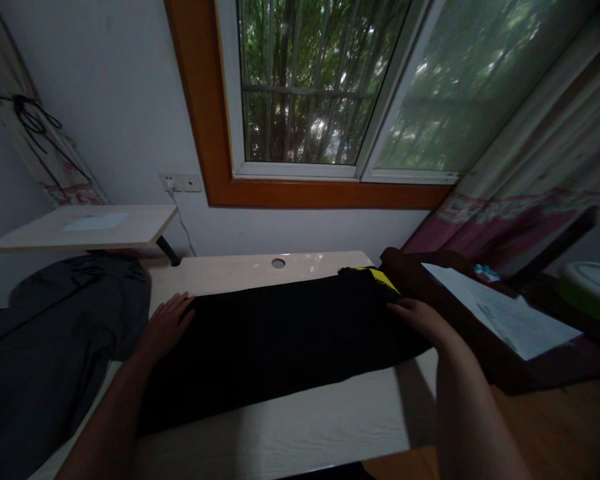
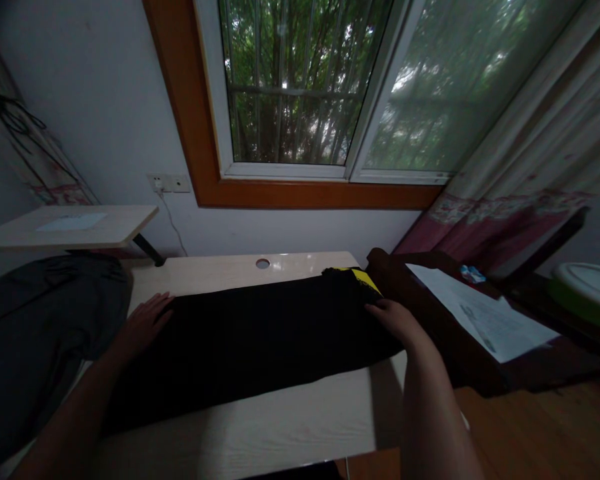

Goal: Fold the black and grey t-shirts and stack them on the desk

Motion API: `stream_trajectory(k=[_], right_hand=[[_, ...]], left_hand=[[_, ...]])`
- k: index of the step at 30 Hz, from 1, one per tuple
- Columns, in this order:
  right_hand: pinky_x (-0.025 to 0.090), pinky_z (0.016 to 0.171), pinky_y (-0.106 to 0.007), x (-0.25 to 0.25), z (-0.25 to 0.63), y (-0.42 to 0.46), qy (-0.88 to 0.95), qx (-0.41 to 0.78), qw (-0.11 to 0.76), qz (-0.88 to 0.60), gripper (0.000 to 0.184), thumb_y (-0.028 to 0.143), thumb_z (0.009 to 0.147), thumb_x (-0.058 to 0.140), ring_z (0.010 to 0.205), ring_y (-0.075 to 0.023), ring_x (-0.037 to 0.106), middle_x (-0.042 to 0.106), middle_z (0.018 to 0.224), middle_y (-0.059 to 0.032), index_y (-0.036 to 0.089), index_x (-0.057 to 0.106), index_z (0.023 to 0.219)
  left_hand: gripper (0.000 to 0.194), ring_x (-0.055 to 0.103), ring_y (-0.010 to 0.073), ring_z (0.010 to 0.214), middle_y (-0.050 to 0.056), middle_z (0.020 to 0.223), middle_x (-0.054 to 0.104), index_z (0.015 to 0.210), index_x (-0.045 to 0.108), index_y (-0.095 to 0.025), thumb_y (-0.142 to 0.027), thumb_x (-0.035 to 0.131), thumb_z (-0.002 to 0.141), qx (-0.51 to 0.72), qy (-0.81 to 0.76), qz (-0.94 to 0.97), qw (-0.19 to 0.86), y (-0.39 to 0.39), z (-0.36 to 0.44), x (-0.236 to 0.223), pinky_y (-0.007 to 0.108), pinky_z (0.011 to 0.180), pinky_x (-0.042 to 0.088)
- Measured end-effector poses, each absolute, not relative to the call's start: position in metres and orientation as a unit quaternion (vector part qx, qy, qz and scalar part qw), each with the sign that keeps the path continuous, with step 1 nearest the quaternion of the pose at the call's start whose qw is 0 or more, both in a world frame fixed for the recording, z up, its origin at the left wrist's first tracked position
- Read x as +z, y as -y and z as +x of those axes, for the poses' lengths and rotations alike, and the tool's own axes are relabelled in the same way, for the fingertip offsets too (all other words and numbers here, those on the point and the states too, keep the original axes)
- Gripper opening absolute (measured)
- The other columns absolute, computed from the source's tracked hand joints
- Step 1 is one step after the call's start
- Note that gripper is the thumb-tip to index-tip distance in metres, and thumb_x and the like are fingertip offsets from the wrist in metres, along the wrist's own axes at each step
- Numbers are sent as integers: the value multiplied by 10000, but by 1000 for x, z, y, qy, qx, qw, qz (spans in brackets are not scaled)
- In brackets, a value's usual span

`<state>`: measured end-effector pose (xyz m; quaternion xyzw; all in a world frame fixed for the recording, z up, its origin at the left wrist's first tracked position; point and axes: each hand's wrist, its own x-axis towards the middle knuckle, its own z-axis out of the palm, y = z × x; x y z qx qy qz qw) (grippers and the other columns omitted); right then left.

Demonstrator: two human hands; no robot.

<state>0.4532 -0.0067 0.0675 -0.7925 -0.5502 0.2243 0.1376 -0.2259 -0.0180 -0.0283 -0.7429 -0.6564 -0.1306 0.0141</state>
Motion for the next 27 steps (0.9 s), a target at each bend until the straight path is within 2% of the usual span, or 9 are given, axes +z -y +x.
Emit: stream_trajectory(k=[5,11,14,17,19,22,24,27], right_hand=[[534,879,-338,97,426,12,617,162,161,-753,415,406,835,657,1020,-295,721,765,1128,-132,149,763,1143],[524,874,-369,134,351,13,678,46,92,-728,394,373,922,590,1028,-305,715,760,1117,-149,163,725,1226],[515,869,-380,143,298,19,720,-1,60,-691,322,329,921,610,1024,-302,708,758,1118,-141,192,738,1183],[506,846,-405,142,245,34,754,-30,18,-656,233,284,898,647,1003,-330,701,764,1006,-160,177,761,1070],[500,849,-399,139,217,46,786,-18,4,-618,196,281,895,657,1011,-330,698,766,971,-156,178,763,1024],[509,777,-351,136,196,57,813,77,1,-578,301,441,938,615,908,-288,728,779,945,-123,217,765,1071],[507,762,-322,135,198,54,813,131,36,-567,379,524,986,516,888,-255,734,785,963,-87,255,764,1086],[496,829,-302,126,220,33,781,122,112,-602,428,496,1039,408,961,-233,720,777,1031,-80,248,751,1104]], left_hand=[[542,365,265,1500,84,1577,476,1457,523,-212,-461,355,1005,-145,650,-746,15,17,-227,-30,505,1209,313],[535,372,263,1496,95,1565,491,1448,531,-208,-451,356,1004,-153,650,-744,18,16,-229,-34,515,1206,313],[546,363,268,1500,97,1571,483,1456,524,-202,-462,353,1007,-152,648,-746,13,15,-230,-36,520,1213,298],[551,356,272,1503,97,1574,478,1464,514,-202,-469,352,1010,-152,647,-747,8,14,-231,-37,528,1216,288],[545,363,269,1499,99,1569,486,1458,519,-205,-466,357,1009,-154,647,-747,6,13,-232,-37,529,1213,295],[532,379,257,1491,97,1562,495,1445,528,-213,-466,372,1004,-162,643,-748,5,13,-233,-37,520,1212,304],[528,386,254,1487,94,1557,502,1439,531,-216,-468,374,1002,-167,642,-749,7,13,-233,-37,515,1213,305],[519,390,258,1484,89,1543,520,1426,540,-219,-460,375,997,-173,637,-751,11,13,-232,-36,507,1210,316]])
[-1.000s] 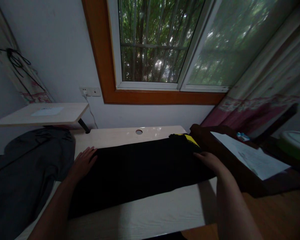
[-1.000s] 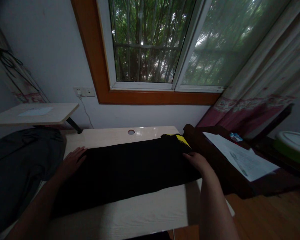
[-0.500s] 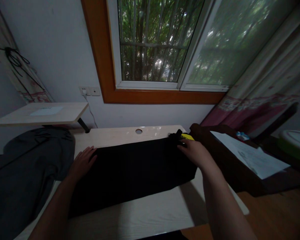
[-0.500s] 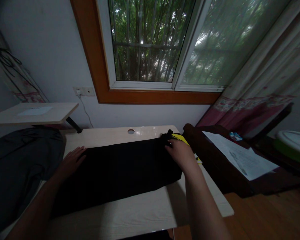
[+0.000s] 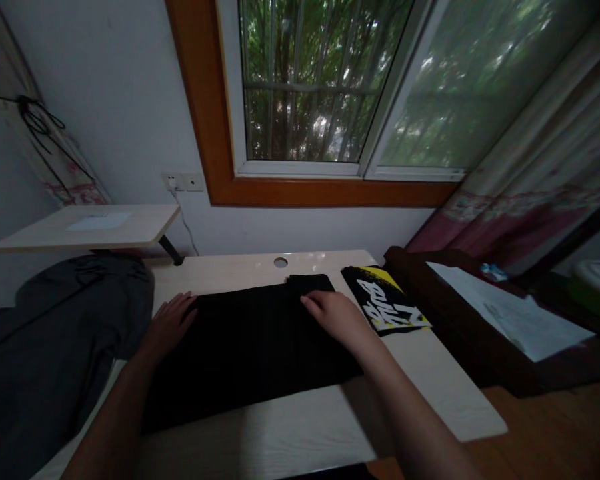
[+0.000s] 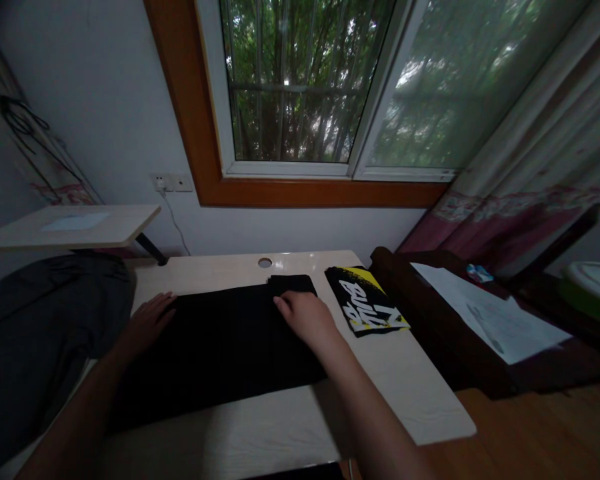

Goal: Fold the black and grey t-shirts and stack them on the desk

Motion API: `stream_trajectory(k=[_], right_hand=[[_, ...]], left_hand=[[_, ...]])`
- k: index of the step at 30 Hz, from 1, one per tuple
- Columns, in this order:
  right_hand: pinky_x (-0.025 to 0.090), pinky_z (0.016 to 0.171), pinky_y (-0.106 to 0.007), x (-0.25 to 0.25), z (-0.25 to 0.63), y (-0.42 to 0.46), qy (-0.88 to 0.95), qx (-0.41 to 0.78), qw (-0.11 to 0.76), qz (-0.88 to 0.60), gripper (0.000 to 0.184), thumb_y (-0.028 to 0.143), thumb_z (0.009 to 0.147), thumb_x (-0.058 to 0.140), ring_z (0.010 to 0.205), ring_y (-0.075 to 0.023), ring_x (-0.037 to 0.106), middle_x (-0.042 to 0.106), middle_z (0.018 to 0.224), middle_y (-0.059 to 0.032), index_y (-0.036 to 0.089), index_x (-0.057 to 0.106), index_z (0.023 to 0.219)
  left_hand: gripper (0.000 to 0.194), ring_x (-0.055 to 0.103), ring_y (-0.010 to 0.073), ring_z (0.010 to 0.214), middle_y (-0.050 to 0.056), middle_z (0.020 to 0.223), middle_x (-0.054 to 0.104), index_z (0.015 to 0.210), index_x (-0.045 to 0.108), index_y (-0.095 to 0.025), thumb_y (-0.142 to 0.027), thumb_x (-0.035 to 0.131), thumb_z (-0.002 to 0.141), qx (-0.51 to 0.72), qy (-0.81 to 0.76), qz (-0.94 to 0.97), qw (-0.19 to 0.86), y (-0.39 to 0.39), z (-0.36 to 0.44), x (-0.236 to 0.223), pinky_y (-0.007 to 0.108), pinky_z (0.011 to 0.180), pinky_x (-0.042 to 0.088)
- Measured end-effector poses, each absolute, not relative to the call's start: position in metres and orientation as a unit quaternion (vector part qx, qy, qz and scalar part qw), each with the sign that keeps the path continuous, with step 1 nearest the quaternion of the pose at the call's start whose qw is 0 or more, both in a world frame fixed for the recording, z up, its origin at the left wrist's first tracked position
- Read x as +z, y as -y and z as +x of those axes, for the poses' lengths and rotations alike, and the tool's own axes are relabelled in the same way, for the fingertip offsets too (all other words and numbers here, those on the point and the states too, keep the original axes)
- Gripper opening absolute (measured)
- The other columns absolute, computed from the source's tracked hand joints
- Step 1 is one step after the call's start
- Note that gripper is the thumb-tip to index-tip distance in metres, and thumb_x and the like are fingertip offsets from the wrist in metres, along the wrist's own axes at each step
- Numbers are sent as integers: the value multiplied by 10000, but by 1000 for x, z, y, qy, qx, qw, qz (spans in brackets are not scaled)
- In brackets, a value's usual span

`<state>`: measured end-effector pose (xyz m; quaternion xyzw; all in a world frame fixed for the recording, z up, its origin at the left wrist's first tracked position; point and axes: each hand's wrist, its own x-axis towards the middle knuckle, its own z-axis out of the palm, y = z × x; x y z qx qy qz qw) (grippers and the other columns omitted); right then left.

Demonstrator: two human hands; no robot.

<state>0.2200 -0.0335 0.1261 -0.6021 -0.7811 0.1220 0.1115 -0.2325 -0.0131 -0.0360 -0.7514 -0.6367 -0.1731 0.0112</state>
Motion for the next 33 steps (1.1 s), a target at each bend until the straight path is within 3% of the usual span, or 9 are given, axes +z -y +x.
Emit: stream_trajectory(k=[6,9,15,19,27,33], right_hand=[[443,1006,-369,69,273,-12,680,2,152,-718,452,413,1008,515,1167,-289,621,640,1295,-171,177,590,1386],[461,984,-386,42,287,-18,663,3,166,-730,547,437,996,536,1153,-302,627,616,1289,-180,176,489,1474],[516,799,-354,22,304,-23,659,93,197,-720,579,539,981,514,973,-283,706,706,1079,-130,197,494,1448],[499,735,-297,17,315,-29,691,157,201,-676,618,428,928,635,861,-235,722,729,909,-41,240,441,1484],[461,733,-277,29,318,-41,689,143,239,-669,596,337,920,640,835,-212,688,706,918,-33,238,444,1473],[456,753,-287,44,314,-56,693,95,224,-678,517,339,946,612,936,-231,670,706,1044,-75,244,494,1441]], left_hand=[[469,484,282,1403,132,1450,588,1337,598,-176,-335,363,964,-238,665,-706,49,12,-232,-30,468,1188,363],[475,548,291,1330,166,1395,611,1330,585,-146,-278,355,936,-249,695,-673,48,13,-235,-25,478,1157,397],[566,583,311,1299,174,1388,616,1369,549,-128,-389,478,871,-228,739,-633,-29,11,-253,-15,451,1135,434],[620,593,307,1308,178,1424,612,1385,518,-116,-387,531,827,-233,745,-614,-120,8,-264,-12,450,1118,453],[544,657,288,1225,108,1337,688,1358,563,-207,-345,588,832,-276,732,-607,-137,-9,-258,6,424,1022,530],[545,643,304,1229,154,1344,671,1418,521,-173,-311,564,893,-274,734,-615,-91,-40,-242,20,444,1029,512]])
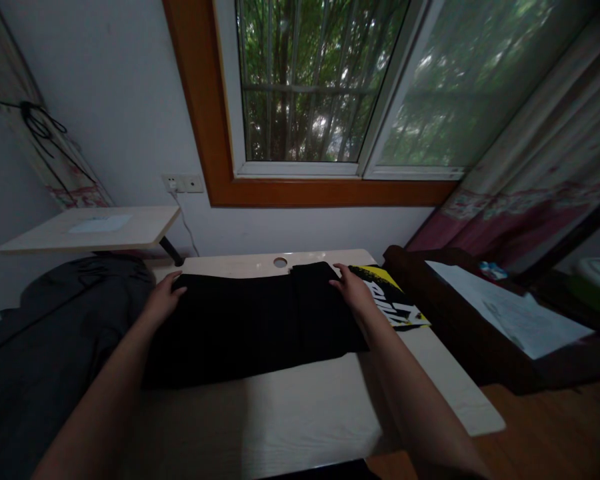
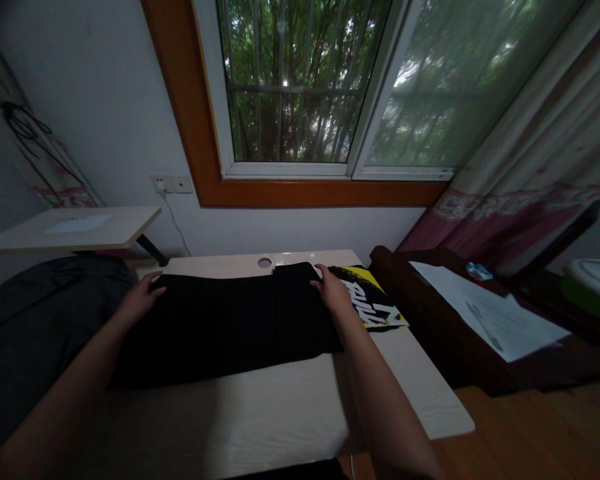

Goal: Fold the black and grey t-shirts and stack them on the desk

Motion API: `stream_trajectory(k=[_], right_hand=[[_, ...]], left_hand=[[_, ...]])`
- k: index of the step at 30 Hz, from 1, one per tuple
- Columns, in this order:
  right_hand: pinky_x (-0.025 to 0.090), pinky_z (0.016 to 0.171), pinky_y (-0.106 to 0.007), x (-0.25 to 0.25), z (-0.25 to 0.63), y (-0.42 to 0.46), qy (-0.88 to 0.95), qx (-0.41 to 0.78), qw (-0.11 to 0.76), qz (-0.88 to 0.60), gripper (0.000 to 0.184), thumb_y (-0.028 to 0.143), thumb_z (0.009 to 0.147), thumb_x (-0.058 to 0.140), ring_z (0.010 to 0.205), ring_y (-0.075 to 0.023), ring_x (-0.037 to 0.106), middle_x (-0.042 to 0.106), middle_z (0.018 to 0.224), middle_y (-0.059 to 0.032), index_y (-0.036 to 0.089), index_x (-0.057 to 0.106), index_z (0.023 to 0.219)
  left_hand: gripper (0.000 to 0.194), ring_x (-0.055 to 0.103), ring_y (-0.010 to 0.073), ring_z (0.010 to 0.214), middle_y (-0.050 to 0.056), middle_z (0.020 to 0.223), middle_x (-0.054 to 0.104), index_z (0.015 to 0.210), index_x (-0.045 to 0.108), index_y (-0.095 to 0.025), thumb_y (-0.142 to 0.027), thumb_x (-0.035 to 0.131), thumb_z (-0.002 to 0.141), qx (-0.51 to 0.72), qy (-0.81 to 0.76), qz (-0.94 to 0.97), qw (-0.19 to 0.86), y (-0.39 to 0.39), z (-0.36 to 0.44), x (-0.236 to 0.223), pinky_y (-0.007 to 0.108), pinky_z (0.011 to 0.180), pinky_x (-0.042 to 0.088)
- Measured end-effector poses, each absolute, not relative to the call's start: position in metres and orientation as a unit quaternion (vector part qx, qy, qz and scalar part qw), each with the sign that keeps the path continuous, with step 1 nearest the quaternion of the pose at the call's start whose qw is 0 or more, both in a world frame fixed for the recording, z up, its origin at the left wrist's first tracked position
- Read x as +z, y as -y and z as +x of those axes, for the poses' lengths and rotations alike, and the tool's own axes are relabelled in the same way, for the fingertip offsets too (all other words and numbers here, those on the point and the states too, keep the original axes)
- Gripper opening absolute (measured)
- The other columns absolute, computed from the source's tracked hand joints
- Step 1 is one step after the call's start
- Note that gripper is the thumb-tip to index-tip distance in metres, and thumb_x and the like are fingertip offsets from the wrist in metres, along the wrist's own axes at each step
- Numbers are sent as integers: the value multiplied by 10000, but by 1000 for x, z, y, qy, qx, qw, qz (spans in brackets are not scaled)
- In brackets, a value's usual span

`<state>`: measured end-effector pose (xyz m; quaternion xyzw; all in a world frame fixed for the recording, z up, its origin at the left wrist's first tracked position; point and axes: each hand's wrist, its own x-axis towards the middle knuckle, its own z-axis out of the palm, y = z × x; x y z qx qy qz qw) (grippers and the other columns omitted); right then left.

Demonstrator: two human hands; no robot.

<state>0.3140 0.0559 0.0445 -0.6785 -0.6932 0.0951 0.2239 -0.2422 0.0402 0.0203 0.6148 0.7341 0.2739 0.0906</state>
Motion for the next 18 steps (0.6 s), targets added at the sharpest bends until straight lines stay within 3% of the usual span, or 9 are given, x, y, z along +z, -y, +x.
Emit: stream_trajectory(k=[7,11,13,15,18], right_hand=[[504,949,-410,44,306,-48,728,4,176,-662,364,306,961,583,1141,-294,608,616,1266,-165,183,632,1301],[399,1151,-479,38,290,-35,805,-9,217,-552,365,306,984,553,1392,-308,457,477,1502,-164,181,649,1313],[346,1204,-481,32,281,-30,848,20,214,-484,402,350,999,541,1471,-294,376,414,1583,-139,190,630,1357],[325,1219,-496,23,273,-25,870,45,199,-449,454,395,1009,529,1494,-284,354,386,1614,-129,197,587,1414],[298,1223,-543,11,267,-20,878,61,180,-439,516,429,1016,514,1500,-276,352,406,1608,-119,225,505,1490]], left_hand=[[578,553,345,1311,207,1367,601,1462,502,-128,-250,505,897,213,-736,642,-40,-39,-218,18,504,1122,423],[537,319,384,1492,163,1567,443,1455,531,-203,-265,480,923,188,-698,681,-119,-18,-195,19,597,1185,299],[482,246,368,1532,126,1582,446,1414,575,-228,-285,446,952,181,-676,704,-126,-11,-181,20,638,1206,225],[457,236,347,1542,119,1573,468,1384,603,-223,-316,409,981,167,-658,724,-124,-6,-170,20,641,1222,176],[485,275,342,1531,120,1586,455,1403,591,-199,-384,391,1000,131,-634,757,-91,-1,-158,14,614,1215,225]])
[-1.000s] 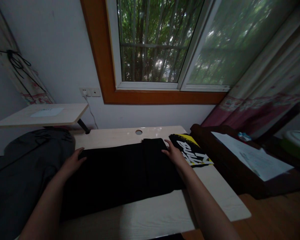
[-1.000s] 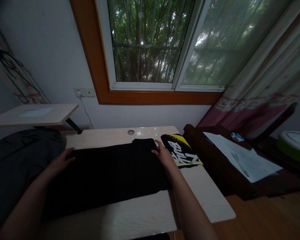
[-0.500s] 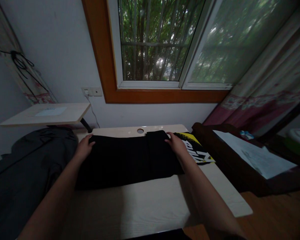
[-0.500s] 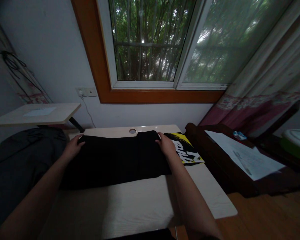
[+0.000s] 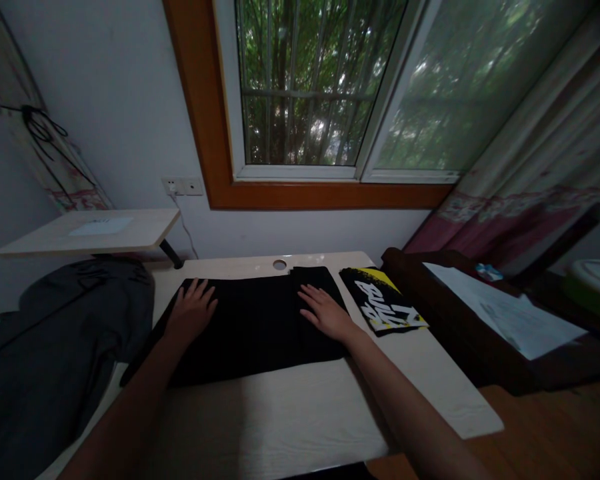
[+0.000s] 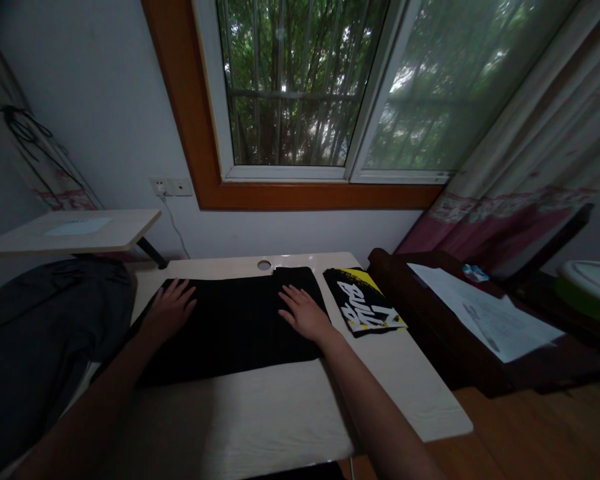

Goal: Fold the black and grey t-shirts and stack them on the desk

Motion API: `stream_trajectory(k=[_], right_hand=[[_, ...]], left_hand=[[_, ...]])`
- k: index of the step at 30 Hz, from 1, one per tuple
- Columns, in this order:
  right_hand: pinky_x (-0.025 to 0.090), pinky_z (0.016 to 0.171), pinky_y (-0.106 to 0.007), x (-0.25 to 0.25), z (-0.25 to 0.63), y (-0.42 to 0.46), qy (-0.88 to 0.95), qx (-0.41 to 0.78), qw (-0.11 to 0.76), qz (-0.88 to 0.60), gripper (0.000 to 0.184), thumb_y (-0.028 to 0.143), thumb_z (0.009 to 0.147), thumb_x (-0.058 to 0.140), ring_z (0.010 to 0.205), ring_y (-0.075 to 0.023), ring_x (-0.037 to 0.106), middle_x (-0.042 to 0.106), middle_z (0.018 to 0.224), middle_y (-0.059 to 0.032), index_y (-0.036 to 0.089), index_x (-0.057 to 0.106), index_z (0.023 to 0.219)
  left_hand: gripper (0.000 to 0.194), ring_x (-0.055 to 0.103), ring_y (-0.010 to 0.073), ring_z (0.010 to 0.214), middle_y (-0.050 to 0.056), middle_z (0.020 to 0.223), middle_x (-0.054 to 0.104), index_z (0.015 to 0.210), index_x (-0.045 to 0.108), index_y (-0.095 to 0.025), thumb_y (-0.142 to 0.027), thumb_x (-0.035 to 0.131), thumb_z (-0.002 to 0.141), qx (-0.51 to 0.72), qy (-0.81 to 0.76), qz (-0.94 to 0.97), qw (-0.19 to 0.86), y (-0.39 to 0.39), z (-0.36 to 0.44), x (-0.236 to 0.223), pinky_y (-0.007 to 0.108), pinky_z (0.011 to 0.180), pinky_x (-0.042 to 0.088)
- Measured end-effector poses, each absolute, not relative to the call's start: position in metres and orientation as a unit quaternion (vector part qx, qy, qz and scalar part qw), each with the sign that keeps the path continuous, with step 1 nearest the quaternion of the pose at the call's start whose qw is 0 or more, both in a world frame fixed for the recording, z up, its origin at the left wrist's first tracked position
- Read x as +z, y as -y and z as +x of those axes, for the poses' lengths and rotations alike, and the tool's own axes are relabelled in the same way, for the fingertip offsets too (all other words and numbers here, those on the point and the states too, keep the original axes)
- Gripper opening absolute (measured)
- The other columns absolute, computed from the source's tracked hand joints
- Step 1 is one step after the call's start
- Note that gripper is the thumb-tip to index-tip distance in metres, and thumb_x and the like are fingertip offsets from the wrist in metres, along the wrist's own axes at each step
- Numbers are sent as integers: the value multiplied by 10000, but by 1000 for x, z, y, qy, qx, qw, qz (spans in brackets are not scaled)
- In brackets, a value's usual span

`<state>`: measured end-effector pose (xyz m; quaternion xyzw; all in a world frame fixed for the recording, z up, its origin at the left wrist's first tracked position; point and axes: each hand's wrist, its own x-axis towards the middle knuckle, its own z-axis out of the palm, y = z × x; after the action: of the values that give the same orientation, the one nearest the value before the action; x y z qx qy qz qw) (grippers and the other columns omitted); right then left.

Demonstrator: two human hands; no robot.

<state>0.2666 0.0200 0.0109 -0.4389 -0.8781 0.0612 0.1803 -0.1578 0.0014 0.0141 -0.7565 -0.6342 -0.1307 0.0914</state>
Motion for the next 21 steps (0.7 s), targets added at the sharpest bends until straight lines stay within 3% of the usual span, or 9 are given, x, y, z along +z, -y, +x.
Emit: stream_trajectory(k=[6,21], right_hand=[[290,1229,-539,6,268,-14,879,55,175,-440,541,437,1024,497,1508,-265,336,407,1605,-111,213,470,1516],[366,1210,-511,6,269,-17,858,75,221,-459,431,319,1000,515,1425,-252,476,553,1499,-98,203,603,1406]], left_hand=[[547,316,334,1516,118,1615,403,1487,503,-183,-418,347,1018,-124,631,-765,40,5,-154,-2,598,1201,277],[493,437,277,1456,98,1533,522,1407,591,-176,-365,384,1001,-159,635,-755,28,10,-163,-8,494,1215,330]])
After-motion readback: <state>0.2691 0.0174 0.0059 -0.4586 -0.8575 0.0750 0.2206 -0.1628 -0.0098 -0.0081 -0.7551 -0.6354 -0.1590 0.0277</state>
